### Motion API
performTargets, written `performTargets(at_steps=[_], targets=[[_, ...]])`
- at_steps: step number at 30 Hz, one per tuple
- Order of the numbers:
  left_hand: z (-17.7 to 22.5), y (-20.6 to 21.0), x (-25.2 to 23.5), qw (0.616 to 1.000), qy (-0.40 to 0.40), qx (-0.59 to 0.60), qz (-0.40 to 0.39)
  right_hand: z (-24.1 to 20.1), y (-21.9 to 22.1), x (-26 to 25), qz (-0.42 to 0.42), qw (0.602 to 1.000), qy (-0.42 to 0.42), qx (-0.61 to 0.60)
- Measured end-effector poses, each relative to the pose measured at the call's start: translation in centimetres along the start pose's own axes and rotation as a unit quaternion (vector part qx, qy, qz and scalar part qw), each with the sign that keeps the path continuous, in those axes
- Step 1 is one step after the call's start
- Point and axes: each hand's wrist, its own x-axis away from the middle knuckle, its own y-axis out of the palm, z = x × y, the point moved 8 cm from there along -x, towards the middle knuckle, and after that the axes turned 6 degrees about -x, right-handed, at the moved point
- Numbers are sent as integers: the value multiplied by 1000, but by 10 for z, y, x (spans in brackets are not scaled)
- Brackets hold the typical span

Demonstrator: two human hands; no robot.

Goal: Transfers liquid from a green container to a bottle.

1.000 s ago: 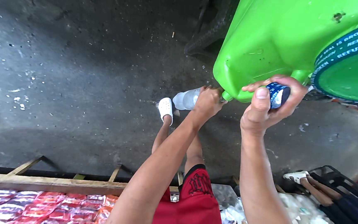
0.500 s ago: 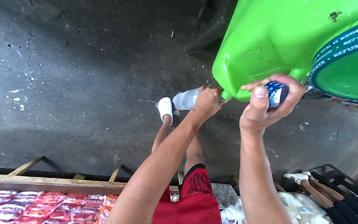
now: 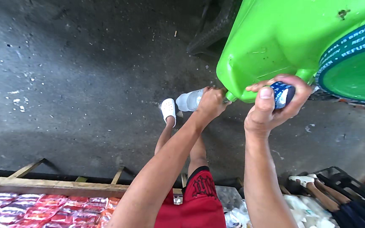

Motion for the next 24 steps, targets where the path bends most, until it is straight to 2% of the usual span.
performTargets(at_steps=[10,15,24], targets=[[1,-1,0,1000,1,-1,-9,1,-1,1,1,1000,6,5],[-12,19,-9,1000,7,-23,-20,2,-1,1,2,1000,5,8],[-8,12,-6,999,-10,-19,-34,1,1,1,-2,1000,2,3]])
